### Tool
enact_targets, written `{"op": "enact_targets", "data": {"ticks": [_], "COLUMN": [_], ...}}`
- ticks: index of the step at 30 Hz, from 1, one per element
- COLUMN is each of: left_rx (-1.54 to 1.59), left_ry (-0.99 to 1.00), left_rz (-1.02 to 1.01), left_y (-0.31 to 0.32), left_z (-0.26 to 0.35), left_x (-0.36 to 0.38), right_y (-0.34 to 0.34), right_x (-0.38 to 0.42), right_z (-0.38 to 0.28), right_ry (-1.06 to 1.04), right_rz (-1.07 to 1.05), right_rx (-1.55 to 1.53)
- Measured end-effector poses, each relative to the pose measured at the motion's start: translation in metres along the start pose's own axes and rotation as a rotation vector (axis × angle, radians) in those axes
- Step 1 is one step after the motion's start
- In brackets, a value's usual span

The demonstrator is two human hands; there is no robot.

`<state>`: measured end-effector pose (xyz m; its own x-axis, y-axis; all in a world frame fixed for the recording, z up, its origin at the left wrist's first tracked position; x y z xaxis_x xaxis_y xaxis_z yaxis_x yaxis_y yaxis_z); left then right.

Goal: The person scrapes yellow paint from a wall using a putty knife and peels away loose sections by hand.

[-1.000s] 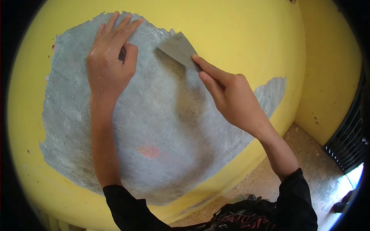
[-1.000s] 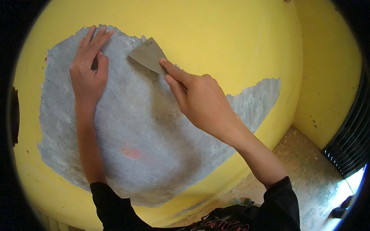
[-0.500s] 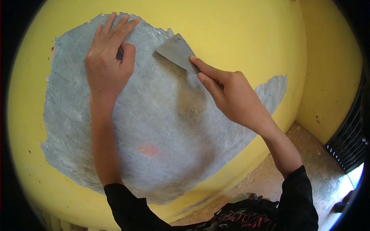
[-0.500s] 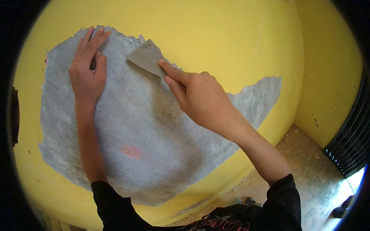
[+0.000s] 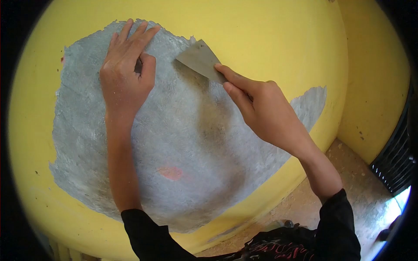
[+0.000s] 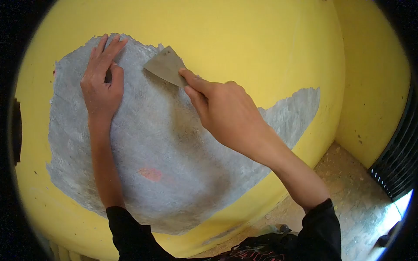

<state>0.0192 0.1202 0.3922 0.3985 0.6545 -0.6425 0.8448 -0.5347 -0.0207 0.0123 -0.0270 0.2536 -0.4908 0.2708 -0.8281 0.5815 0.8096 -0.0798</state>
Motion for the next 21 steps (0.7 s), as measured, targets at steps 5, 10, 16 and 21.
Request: {"op": "enact_targets", "data": {"ticks": [5, 10, 16, 21], "left_rx": [-0.004, 0.007, -0.007, -0.004], "left_ry": [-0.024, -0.011, 0.003, 0.001], "left_rz": [0.012, 0.005, 0.016, 0.009], "left_y": [-0.001, -0.001, -0.001, -0.001], "left_z": [-0.003, 0.0, 0.0, 0.0], "left_x": [-0.003, -0.003, -0.002, -0.001], "right_y": [-0.002, 0.01, 0.008, 0.004], "right_x": [0.002, -0.006, 0.0, 0.013], "right_z": [-0.001, -0.002, -0.003, 0.005], "right_ry": [-0.1, -0.023, -0.003, 0.036], "right_rz": [0.026, 0.001, -0.065, -0.062], "right_rx": [0.037, 0.129, 0.087, 0.017]}}
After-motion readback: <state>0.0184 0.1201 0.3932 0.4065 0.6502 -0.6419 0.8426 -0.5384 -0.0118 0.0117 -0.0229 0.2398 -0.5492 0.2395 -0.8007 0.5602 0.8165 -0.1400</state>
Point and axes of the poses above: each hand's wrist, its own x-axis away from the middle knuckle, its own y-axis out of the palm, z = x × y, the point moved 8 cm from there along -x, towards the middle knuckle, and after that the axes turned 10 degrees about z, right-handed, at the moved point
